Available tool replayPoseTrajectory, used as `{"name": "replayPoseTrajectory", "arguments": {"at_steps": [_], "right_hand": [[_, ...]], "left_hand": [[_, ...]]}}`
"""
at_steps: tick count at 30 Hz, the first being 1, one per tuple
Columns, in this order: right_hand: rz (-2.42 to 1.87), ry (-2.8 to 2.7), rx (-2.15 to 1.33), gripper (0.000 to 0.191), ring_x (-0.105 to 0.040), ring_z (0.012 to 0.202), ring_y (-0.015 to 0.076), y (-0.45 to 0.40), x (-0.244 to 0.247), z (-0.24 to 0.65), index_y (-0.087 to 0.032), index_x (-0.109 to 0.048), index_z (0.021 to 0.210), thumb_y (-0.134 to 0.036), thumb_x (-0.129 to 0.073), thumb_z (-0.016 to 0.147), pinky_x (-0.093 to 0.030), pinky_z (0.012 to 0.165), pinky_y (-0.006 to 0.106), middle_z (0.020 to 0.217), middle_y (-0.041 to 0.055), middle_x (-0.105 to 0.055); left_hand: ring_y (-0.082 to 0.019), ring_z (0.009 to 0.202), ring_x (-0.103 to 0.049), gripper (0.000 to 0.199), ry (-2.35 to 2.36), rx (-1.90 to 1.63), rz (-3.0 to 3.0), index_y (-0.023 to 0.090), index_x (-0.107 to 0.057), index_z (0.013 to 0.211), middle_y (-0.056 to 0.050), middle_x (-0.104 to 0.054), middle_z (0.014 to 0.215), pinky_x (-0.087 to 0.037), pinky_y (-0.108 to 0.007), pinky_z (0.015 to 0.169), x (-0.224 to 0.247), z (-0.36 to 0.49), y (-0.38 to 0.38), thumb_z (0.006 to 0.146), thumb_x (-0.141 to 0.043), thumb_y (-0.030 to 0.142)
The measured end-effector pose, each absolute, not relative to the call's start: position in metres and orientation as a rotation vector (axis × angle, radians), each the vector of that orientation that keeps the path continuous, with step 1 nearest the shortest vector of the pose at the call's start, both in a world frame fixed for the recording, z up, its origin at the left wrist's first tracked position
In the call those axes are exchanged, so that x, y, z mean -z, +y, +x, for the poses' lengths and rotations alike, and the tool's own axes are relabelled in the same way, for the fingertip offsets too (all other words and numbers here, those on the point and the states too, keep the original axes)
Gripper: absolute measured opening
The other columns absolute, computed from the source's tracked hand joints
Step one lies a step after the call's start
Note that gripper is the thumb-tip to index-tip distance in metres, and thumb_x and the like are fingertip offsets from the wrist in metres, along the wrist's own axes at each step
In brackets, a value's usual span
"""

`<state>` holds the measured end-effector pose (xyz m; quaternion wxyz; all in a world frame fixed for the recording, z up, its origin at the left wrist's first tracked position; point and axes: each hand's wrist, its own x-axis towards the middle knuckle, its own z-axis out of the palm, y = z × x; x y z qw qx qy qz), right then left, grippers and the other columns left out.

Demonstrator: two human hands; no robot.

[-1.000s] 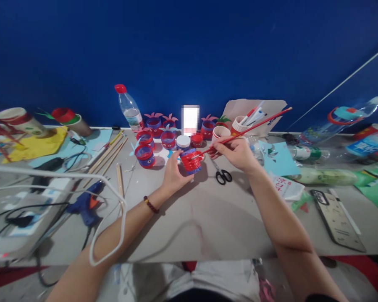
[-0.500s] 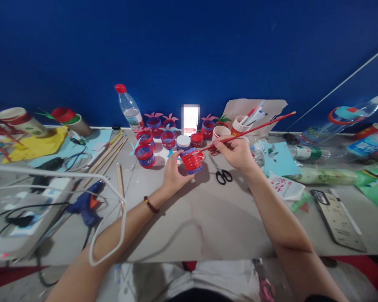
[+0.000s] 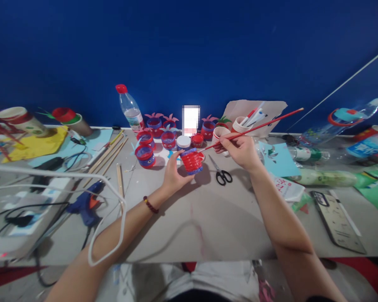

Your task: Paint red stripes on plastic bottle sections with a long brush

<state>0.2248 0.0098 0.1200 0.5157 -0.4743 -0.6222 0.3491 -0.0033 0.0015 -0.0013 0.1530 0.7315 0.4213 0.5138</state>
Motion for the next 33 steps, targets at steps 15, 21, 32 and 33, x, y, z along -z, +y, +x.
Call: {"name": "replayPoseTrajectory", "arguments": {"at_steps": [15, 21, 32, 33], "right_hand": [[-1.083, -1.405, -0.947, 0.041, -0.073, 0.063, 0.0212, 0.009, -0.121, 0.229, -0.019, -0.07, 0.078, -0.058, -0.079, 0.072, -0.067, 0.068, 0.04, 0.071, 0.0055, -0.074], [-1.019, -1.475, -0.989, 0.041, -0.073, 0.065, 0.0198, 0.001, -0.114, 0.21, -0.017, -0.069, 0.077, -0.058, -0.077, 0.074, -0.068, 0.069, 0.038, 0.071, 0.0051, -0.074], [-1.108, -1.504, -0.838, 0.047, -0.074, 0.065, 0.0212, 0.009, -0.114, 0.221, -0.016, -0.071, 0.076, -0.063, -0.074, 0.075, -0.067, 0.068, 0.038, 0.072, 0.007, -0.074], [-1.117, -1.504, -0.829, 0.047, -0.073, 0.064, 0.0211, 0.01, -0.114, 0.221, -0.017, -0.07, 0.075, -0.063, -0.074, 0.074, -0.067, 0.067, 0.038, 0.071, 0.0069, -0.074]], "left_hand": [[-0.032, 0.123, -0.057, 0.083, 1.283, -1.408, 2.039, 0.024, -0.039, 0.134, -0.012, -0.055, 0.133, -0.046, -0.05, 0.105, 0.003, -0.003, 0.003, 0.065, -0.083, 0.031], [-0.032, 0.123, -0.057, 0.085, 1.309, -1.412, 2.054, 0.023, -0.039, 0.135, -0.013, -0.055, 0.132, -0.046, -0.051, 0.105, 0.003, -0.003, 0.003, 0.064, -0.085, 0.034], [-0.031, 0.123, -0.057, 0.082, 1.292, -1.462, 2.04, 0.023, -0.039, 0.135, -0.013, -0.055, 0.133, -0.046, -0.05, 0.105, 0.006, -0.004, 0.005, 0.067, -0.083, 0.037], [-0.031, 0.123, -0.057, 0.083, 1.29, -1.461, 2.042, 0.023, -0.039, 0.135, -0.013, -0.055, 0.133, -0.046, -0.05, 0.105, 0.007, -0.004, 0.005, 0.067, -0.084, 0.036]]}}
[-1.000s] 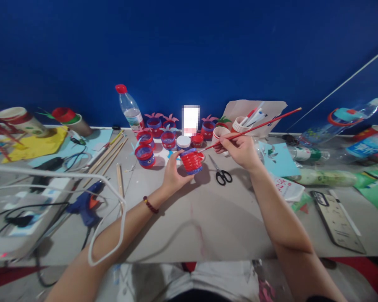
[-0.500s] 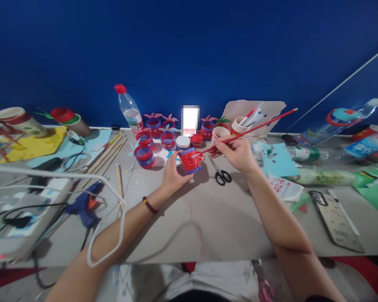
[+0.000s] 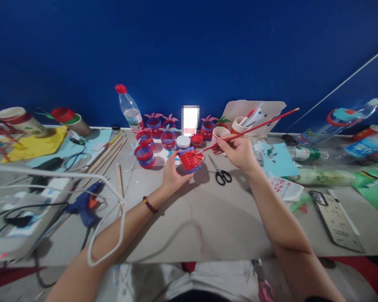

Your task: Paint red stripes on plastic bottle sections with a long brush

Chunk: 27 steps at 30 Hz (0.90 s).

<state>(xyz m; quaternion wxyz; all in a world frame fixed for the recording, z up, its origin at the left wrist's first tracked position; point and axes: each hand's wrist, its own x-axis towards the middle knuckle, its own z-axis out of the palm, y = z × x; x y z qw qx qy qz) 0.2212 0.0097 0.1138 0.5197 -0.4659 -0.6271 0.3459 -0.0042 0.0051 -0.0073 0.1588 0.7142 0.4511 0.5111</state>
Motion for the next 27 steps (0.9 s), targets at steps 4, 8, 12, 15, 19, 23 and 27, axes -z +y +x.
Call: {"name": "replayPoseTrajectory", "arguments": {"at_steps": [4, 8, 12, 15, 19, 23, 27], "right_hand": [[-1.145, -1.484, -0.841, 0.046, -0.073, 0.063, 0.0209, 0.014, -0.112, 0.223, -0.017, -0.069, 0.073, -0.063, -0.074, 0.074, -0.067, 0.065, 0.037, 0.068, 0.0063, -0.073], [-1.179, -1.488, -0.83, 0.042, -0.073, 0.063, 0.0215, 0.013, -0.118, 0.225, -0.018, -0.069, 0.071, -0.059, -0.075, 0.075, -0.067, 0.065, 0.037, 0.068, 0.0066, -0.073], [-1.171, -1.476, -0.789, 0.038, -0.073, 0.064, 0.0219, 0.008, -0.126, 0.229, -0.019, -0.07, 0.072, -0.056, -0.076, 0.075, -0.067, 0.067, 0.038, 0.068, 0.0056, -0.073], [-1.121, -1.445, -0.859, 0.037, -0.073, 0.065, 0.0207, 0.006, -0.125, 0.228, -0.019, -0.07, 0.075, -0.056, -0.077, 0.075, -0.067, 0.068, 0.037, 0.069, 0.0048, -0.073], [-1.036, -1.457, -0.979, 0.038, -0.074, 0.067, 0.0198, 0.003, -0.116, 0.218, -0.018, -0.071, 0.08, -0.055, -0.077, 0.076, -0.067, 0.069, 0.037, 0.074, 0.0052, -0.074], [-1.04, -1.529, -0.909, 0.042, -0.073, 0.068, 0.0195, 0.0, -0.11, 0.209, -0.016, -0.072, 0.08, -0.057, -0.072, 0.079, -0.067, 0.069, 0.038, 0.078, 0.0066, -0.075], [-1.064, -1.539, -0.827, 0.045, -0.073, 0.068, 0.0195, 0.0, -0.114, 0.21, -0.016, -0.072, 0.079, -0.061, -0.071, 0.079, -0.067, 0.069, 0.037, 0.079, 0.0075, -0.075]], "left_hand": [[-0.032, 0.122, -0.057, 0.084, 1.296, -1.465, 2.027, 0.024, -0.038, 0.135, -0.013, -0.055, 0.132, -0.047, -0.05, 0.104, 0.009, -0.005, 0.006, 0.066, -0.084, 0.036], [-0.031, 0.119, -0.058, 0.081, 1.292, -1.448, 2.016, 0.023, -0.04, 0.133, -0.013, -0.056, 0.13, -0.048, -0.049, 0.103, 0.006, -0.004, 0.005, 0.066, -0.083, 0.038], [-0.031, 0.118, -0.059, 0.084, 1.277, -1.466, 1.976, 0.021, -0.039, 0.133, -0.013, -0.056, 0.128, -0.049, -0.048, 0.101, 0.005, -0.003, 0.004, 0.064, -0.083, 0.038], [-0.03, 0.118, -0.059, 0.085, 1.297, -1.465, 1.959, 0.021, -0.039, 0.133, -0.012, -0.056, 0.127, -0.049, -0.047, 0.1, 0.005, -0.003, 0.003, 0.063, -0.083, 0.037], [-0.03, 0.115, -0.06, 0.082, 1.275, -1.467, 1.976, 0.02, -0.041, 0.131, -0.012, -0.058, 0.125, -0.049, -0.046, 0.099, 0.005, -0.003, 0.004, 0.063, -0.083, 0.037], [-0.029, 0.116, -0.059, 0.084, 1.26, -1.55, 1.967, 0.02, -0.041, 0.133, -0.012, -0.058, 0.126, -0.049, -0.046, 0.1, 0.007, -0.003, 0.005, 0.063, -0.084, 0.037], [-0.029, 0.117, -0.06, 0.085, 1.259, -1.592, 1.954, 0.021, -0.041, 0.134, -0.012, -0.058, 0.127, -0.049, -0.046, 0.101, 0.009, -0.003, 0.005, 0.063, -0.084, 0.037]]}}
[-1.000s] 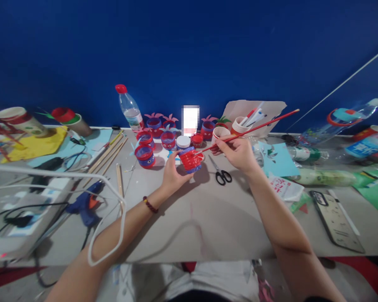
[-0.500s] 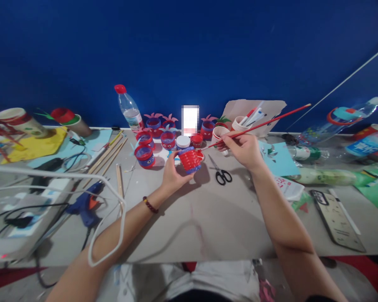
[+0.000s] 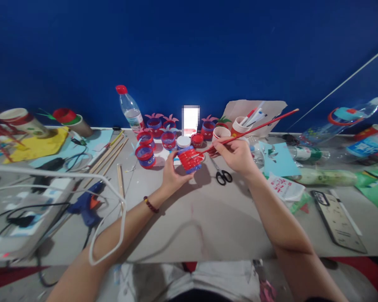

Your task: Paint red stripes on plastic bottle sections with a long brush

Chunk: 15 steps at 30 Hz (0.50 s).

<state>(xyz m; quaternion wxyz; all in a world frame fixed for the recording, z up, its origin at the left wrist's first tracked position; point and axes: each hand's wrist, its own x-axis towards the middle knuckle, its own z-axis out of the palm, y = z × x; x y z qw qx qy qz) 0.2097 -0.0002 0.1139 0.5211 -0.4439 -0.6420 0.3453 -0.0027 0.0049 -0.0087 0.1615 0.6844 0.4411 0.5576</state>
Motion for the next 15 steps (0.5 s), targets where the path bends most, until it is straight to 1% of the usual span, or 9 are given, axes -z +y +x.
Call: {"name": "replayPoseTrajectory", "arguments": {"at_steps": [6, 12, 15], "right_hand": [[-1.084, -1.452, -0.895, 0.048, -0.074, 0.064, 0.0213, 0.005, -0.117, 0.217, -0.017, -0.071, 0.076, -0.064, -0.075, 0.072, -0.067, 0.066, 0.037, 0.072, 0.006, -0.073], [-1.155, -1.456, -0.86, 0.048, -0.074, 0.062, 0.0215, 0.011, -0.114, 0.224, -0.016, -0.071, 0.074, -0.064, -0.074, 0.073, -0.066, 0.061, 0.034, 0.07, 0.0068, -0.073], [-1.176, -1.437, -0.852, 0.045, -0.074, 0.06, 0.0211, 0.012, -0.116, 0.225, -0.017, -0.071, 0.072, -0.062, -0.077, 0.071, -0.065, 0.059, 0.033, 0.066, 0.0059, -0.073]], "left_hand": [[-0.028, 0.114, -0.061, 0.083, 1.228, -1.623, 1.947, 0.022, -0.043, 0.132, -0.011, -0.059, 0.125, -0.05, -0.046, 0.099, 0.008, -0.003, 0.005, 0.063, -0.085, 0.04], [-0.028, 0.113, -0.061, 0.085, 1.203, -1.659, 1.954, 0.022, -0.043, 0.134, -0.011, -0.058, 0.124, -0.051, -0.045, 0.098, 0.01, -0.003, 0.007, 0.063, -0.085, 0.039], [-0.028, 0.112, -0.062, 0.084, 1.19, -1.67, 1.94, 0.022, -0.043, 0.133, -0.011, -0.059, 0.124, -0.051, -0.045, 0.098, 0.009, -0.002, 0.007, 0.063, -0.086, 0.038]]}}
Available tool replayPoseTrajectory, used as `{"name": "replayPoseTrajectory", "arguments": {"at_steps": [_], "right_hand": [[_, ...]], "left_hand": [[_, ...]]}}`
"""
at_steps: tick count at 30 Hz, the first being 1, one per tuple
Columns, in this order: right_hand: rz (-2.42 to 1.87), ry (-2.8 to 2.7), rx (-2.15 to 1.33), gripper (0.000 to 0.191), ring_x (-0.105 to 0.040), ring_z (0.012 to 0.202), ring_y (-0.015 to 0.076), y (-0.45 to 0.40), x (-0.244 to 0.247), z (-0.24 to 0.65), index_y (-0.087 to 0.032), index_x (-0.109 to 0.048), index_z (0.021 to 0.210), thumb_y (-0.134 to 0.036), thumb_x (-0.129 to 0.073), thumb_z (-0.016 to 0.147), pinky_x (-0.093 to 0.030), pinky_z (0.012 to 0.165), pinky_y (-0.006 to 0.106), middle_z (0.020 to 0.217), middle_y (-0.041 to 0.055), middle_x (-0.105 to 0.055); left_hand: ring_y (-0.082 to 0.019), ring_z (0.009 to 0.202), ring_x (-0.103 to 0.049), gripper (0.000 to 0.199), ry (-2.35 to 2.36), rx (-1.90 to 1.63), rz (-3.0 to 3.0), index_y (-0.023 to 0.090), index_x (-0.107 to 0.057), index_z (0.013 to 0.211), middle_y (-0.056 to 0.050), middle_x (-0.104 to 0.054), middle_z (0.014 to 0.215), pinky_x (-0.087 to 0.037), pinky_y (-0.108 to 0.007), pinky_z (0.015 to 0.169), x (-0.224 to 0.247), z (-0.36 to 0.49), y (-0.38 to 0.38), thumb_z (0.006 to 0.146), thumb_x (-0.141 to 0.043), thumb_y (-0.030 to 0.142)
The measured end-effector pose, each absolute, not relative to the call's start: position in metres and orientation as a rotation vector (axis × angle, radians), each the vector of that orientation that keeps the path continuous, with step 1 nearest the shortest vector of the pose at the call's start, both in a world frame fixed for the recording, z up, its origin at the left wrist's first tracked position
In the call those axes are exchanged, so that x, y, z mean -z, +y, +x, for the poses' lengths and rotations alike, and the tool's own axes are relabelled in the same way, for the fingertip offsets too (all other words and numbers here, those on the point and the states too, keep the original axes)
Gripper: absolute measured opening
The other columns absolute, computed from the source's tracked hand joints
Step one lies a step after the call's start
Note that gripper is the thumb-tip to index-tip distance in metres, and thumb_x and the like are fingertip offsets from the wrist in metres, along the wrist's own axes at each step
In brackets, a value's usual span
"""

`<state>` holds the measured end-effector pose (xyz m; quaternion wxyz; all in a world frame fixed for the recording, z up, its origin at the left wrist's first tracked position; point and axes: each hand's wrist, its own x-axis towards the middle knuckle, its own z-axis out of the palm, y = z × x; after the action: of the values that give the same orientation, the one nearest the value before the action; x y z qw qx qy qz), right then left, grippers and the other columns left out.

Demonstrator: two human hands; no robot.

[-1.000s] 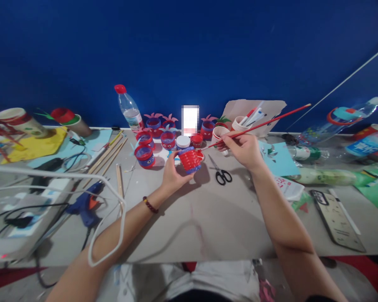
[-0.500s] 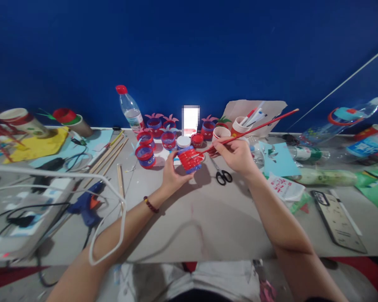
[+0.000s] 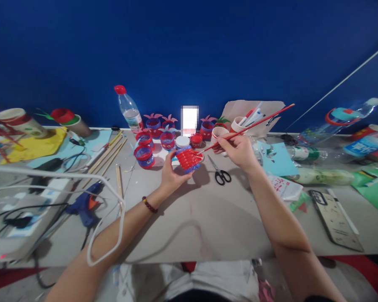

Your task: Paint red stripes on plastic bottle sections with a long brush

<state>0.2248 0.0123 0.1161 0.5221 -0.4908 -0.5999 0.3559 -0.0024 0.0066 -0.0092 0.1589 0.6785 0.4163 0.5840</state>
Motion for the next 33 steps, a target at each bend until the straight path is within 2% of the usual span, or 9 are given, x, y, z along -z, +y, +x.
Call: {"name": "replayPoseTrajectory", "arguments": {"at_steps": [4, 11, 20, 28, 33], "right_hand": [[-1.172, -1.393, -0.851, 0.039, -0.073, 0.059, 0.0211, 0.011, -0.124, 0.229, -0.019, -0.071, 0.068, -0.057, -0.08, 0.07, -0.066, 0.061, 0.034, 0.064, 0.0053, -0.073], [-1.079, -1.421, -0.983, 0.037, -0.073, 0.061, 0.0202, 0.005, -0.122, 0.226, -0.018, -0.071, 0.076, -0.054, -0.079, 0.073, -0.067, 0.067, 0.037, 0.069, 0.0046, -0.073], [-1.097, -1.565, -0.828, 0.042, -0.073, 0.067, 0.0186, 0.0, -0.117, 0.218, -0.015, -0.071, 0.076, -0.057, -0.071, 0.079, -0.066, 0.066, 0.034, 0.089, 0.0092, -0.076], [-1.189, -1.621, -0.704, 0.041, -0.074, 0.067, 0.0213, 0.001, -0.121, 0.225, -0.016, -0.07, 0.073, -0.056, -0.068, 0.082, -0.065, 0.064, 0.035, 0.087, 0.0105, -0.076], [-1.237, -1.59, -0.619, 0.036, -0.073, 0.065, 0.0216, -0.001, -0.128, 0.227, -0.018, -0.07, 0.07, -0.052, -0.07, 0.081, -0.064, 0.062, 0.035, 0.076, 0.0082, -0.076]], "left_hand": [[-0.029, 0.114, -0.061, 0.084, 1.205, -1.652, 1.95, 0.022, -0.043, 0.134, -0.011, -0.059, 0.124, -0.051, -0.046, 0.099, 0.008, -0.002, 0.006, 0.063, -0.085, 0.038], [-0.029, 0.114, -0.061, 0.084, 1.289, -1.575, 1.949, 0.021, -0.043, 0.133, -0.011, -0.059, 0.125, -0.05, -0.046, 0.099, 0.007, -0.003, 0.006, 0.062, -0.085, 0.038], [-0.029, 0.114, -0.06, 0.085, 1.25, -1.637, 1.903, 0.022, -0.044, 0.133, -0.011, -0.059, 0.124, -0.05, -0.046, 0.099, 0.008, -0.003, 0.005, 0.061, -0.086, 0.038], [-0.028, 0.113, -0.061, 0.083, 1.263, -1.644, 1.907, 0.022, -0.044, 0.133, -0.011, -0.06, 0.123, -0.051, -0.044, 0.098, 0.006, -0.002, 0.005, 0.062, -0.085, 0.037], [-0.028, 0.112, -0.062, 0.083, 1.262, -1.636, 1.905, 0.022, -0.044, 0.132, -0.011, -0.06, 0.122, -0.051, -0.045, 0.097, 0.003, -0.001, 0.005, 0.062, -0.085, 0.037]]}}
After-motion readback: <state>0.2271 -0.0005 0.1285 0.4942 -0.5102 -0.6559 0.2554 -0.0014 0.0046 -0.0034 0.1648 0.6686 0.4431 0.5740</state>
